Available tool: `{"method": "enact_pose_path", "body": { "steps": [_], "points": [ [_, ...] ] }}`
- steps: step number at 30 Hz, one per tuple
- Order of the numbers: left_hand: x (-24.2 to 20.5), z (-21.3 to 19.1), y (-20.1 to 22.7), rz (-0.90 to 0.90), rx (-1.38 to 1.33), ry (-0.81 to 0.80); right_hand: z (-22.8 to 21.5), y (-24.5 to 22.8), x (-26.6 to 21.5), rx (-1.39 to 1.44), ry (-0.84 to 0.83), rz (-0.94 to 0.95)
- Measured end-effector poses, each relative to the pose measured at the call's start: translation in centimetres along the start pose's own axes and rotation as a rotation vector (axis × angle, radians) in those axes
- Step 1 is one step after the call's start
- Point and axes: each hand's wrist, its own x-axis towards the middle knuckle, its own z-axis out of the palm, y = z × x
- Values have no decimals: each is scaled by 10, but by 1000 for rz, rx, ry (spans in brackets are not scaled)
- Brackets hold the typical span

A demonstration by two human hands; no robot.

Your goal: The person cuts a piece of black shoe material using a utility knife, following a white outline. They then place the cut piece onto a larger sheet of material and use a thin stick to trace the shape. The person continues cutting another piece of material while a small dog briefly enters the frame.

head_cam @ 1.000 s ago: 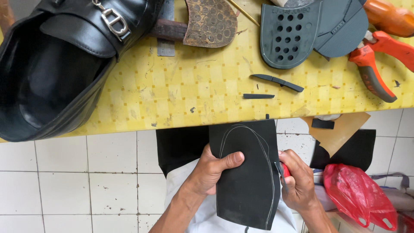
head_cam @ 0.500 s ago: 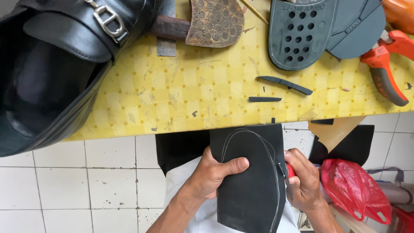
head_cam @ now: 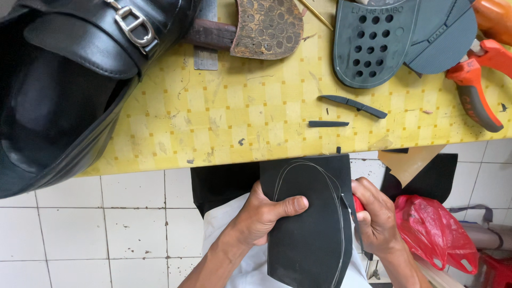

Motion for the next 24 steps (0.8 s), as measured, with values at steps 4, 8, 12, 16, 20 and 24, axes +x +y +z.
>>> {"method": "enact_pose_path", "body": {
  "steps": [4, 8, 12, 16, 20, 24],
  "points": [
    [0, -5, -1, -2, -15, -42, 2, -3, 8, -7, 8, -67],
    [-4, -6, 2, 15, -15, -79, 1, -10, 16, -10, 5, -52],
    [-4, -6, 1, 11, -8, -67, 2, -8, 14, -49, 14, -49],
    [-5, -3, 4, 13, 0, -44, 1, -12, 13, -63, -4, 31],
    [-3, -3, 2, 22, 29, -37, -1, -12, 14, -59, -22, 100],
    [-4, -6, 3, -10, 19, -28, -3, -16, 25, -36, -32, 58]
  ]
}}
